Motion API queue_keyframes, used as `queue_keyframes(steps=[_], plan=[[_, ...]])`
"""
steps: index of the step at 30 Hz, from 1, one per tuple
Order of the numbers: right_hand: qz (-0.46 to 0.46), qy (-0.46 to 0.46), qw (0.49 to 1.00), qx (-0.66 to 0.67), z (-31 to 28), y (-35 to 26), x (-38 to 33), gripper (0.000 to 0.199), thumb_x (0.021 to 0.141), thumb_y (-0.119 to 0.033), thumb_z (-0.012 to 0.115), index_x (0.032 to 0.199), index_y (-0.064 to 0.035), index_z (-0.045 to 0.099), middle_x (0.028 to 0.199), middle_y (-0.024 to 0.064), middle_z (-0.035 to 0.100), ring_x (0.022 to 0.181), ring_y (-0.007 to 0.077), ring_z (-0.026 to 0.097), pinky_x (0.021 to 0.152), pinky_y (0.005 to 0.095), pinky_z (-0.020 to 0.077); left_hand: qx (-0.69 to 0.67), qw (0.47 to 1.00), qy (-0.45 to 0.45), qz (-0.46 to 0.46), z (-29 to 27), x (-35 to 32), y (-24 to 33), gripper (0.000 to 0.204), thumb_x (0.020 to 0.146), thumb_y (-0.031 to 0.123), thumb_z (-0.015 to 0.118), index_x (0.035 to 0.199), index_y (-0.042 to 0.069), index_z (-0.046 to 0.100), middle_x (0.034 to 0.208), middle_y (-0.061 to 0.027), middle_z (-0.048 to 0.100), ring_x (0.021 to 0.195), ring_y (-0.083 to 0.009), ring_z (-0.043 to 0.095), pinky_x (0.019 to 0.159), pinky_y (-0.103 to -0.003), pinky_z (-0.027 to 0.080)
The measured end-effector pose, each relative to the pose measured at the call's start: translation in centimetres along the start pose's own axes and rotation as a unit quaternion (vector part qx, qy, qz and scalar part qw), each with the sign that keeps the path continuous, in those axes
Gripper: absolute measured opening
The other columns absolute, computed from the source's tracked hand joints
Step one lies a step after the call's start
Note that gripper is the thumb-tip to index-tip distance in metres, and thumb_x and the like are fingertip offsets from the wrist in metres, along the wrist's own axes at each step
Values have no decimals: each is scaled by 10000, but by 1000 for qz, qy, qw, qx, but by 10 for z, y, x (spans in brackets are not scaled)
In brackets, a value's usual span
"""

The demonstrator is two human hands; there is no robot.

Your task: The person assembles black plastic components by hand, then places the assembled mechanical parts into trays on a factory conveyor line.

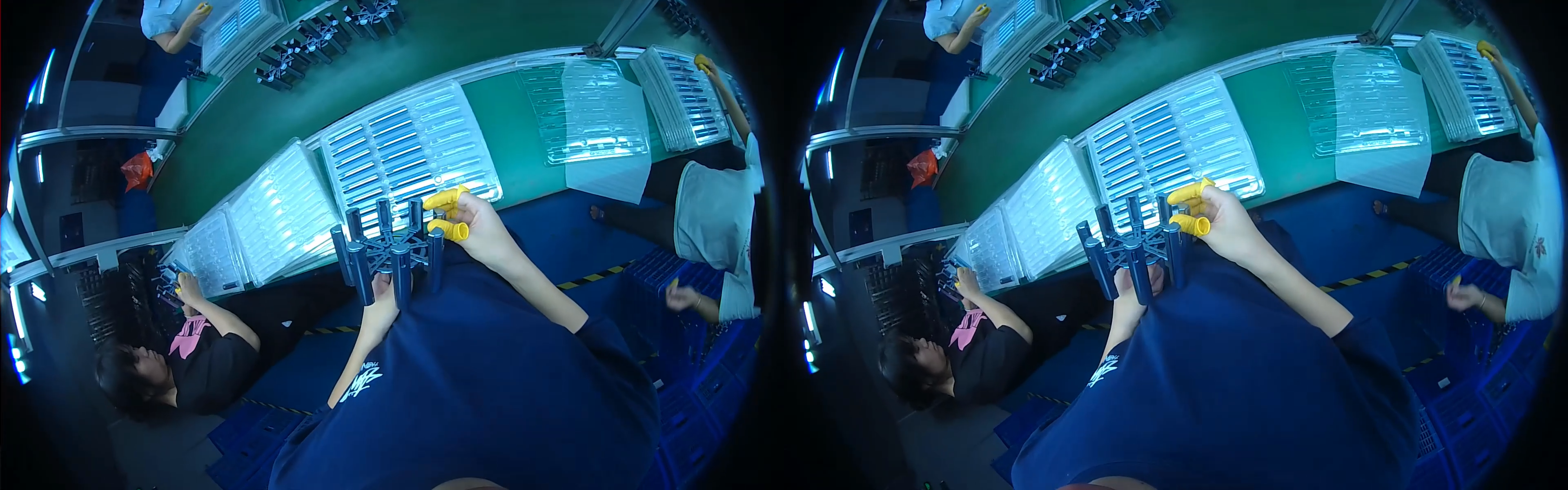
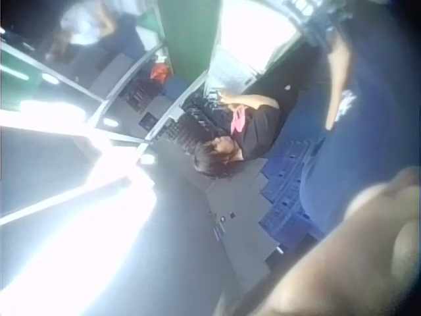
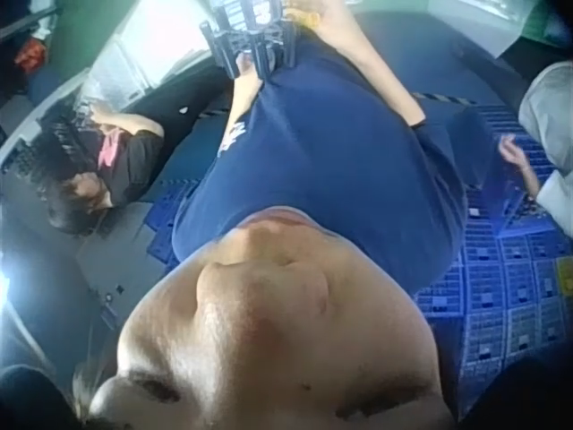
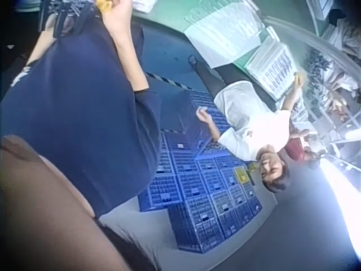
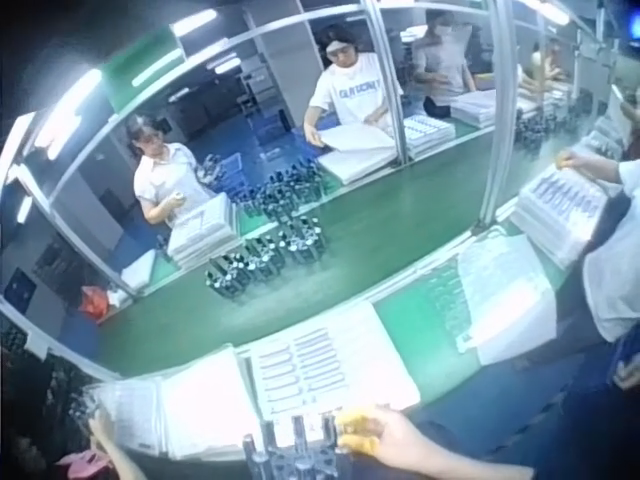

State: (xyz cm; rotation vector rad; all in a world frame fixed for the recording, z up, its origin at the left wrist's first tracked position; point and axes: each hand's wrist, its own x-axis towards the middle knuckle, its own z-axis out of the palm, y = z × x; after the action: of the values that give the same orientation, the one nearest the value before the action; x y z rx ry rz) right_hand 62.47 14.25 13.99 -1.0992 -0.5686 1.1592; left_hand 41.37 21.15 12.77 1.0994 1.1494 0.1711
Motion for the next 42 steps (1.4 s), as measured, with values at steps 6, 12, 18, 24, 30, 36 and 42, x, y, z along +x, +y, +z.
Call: queue_keyframes(steps=[6,12,18,24,30,36,42], plan=[[23,-5,1000,18,-1,15,-1,322,824,62,579,1135,-11,539,1052,40,567,939,107,561,790,216,461,49,998,-27,-7,-3,5,2,239,877,149,545,664,93,452,619,36,423,538,-58,375,474,-207,249],[46,-8,999,6,-1,25,-5,272,839,-5,606,1102,-16,535,1002,23,555,938,90,543,790,201,438,56,990,-114,55,9,2,24,360,919,198,490,592,88,388,586,24,378,522,-62,329,475,-224,235],[21,16,998,59,-3,32,-13,252,842,-59,627,1077,-7,551,991,19,542,897,94,544,797,224,453,92,988,-116,47,12,7,18,378,917,228,495,593,68,385,571,28,371,504,-61,323,475,-237,265],[-9,67,998,-18,-6,27,-13,268,841,-27,615,1102,-2,563,1008,36,564,928,108,564,798,227,457,89,996,12,14,4,6,-6,251,874,185,608,699,33,511,627,7,494,561,-56,467,502,-188,348],[12,95,985,-140,-3,29,-13,247,822,19,596,1060,32,532,942,72,617,861,120,605,724,227,485,95,994,-42,30,5,10,-6,305,933,252,478,701,57,450,610,28,390,560,-37,335,501,-225,297],[27,127,972,-197,4,30,-7,186,804,38,590,979,33,527,879,64,608,800,101,594,684,215,481,116,993,-37,-1,13,5,22,280,907,148,503,643,63,466,573,28,437,490,-28,368,442,-218,274],[12,91,993,-76,-4,33,-5,248,801,69,564,1045,31,540,965,69,601,847,114,593,741,225,471,149,982,-43,111,6,22,7,279,927,257,518,727,63,496,590,7,475,471,-51,417,433,-198,289]])
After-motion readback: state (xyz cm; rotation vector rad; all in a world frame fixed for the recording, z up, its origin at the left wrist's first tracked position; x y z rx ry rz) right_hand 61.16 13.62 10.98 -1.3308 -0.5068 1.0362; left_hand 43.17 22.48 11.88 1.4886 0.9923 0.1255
